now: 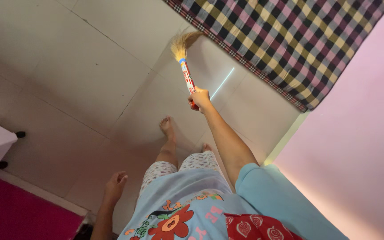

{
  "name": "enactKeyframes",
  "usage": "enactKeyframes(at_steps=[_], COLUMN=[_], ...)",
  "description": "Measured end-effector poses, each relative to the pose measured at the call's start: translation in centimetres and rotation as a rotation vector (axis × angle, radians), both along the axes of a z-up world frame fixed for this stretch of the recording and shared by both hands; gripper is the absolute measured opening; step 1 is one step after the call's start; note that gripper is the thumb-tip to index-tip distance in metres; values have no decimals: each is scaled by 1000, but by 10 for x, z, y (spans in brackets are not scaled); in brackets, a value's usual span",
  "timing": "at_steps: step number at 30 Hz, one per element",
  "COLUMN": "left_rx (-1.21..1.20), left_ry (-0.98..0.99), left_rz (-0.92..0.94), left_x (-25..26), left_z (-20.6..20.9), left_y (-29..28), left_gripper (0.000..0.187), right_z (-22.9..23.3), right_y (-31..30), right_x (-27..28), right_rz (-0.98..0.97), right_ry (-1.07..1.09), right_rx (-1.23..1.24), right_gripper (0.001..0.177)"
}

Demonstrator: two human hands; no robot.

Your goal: The person sweeps the floor using a broom, moving dirt from under a desk, around a portable cooler, and along the walls.

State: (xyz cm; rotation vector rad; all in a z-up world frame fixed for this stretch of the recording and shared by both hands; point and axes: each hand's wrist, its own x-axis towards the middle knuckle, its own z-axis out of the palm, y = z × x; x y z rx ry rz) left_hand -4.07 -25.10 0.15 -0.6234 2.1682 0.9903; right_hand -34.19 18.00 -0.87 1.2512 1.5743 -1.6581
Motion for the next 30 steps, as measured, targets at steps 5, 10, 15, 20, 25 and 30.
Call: enactKeyframes(at_steps=[5,10,15,20,25,30], left_rx=[-69,-110,-110,-19,-7,-35], left_ry=[-14,-117,-195,6,99,14], left_rz=[38,111,9,-79,-80,-268], left_x=[23,65,97,115,121,138], left_z=[-1,12,10,-5,-22,-38], left_y=[10,38,76,117,153,171], left_gripper=[46,48,49,44,45,43], right_z=[-2,33,42,40,55,52], right_y=[26,120,154,215,274,280], right_x=[-30,48,142,269,442,553], right_rz=[72,734,882,433,30,-569], right_ry=[100,448,343,320,184,-70], right_rx=[-125,595,844,490,385,190], right_gripper=[59,81,84,85,98,87])
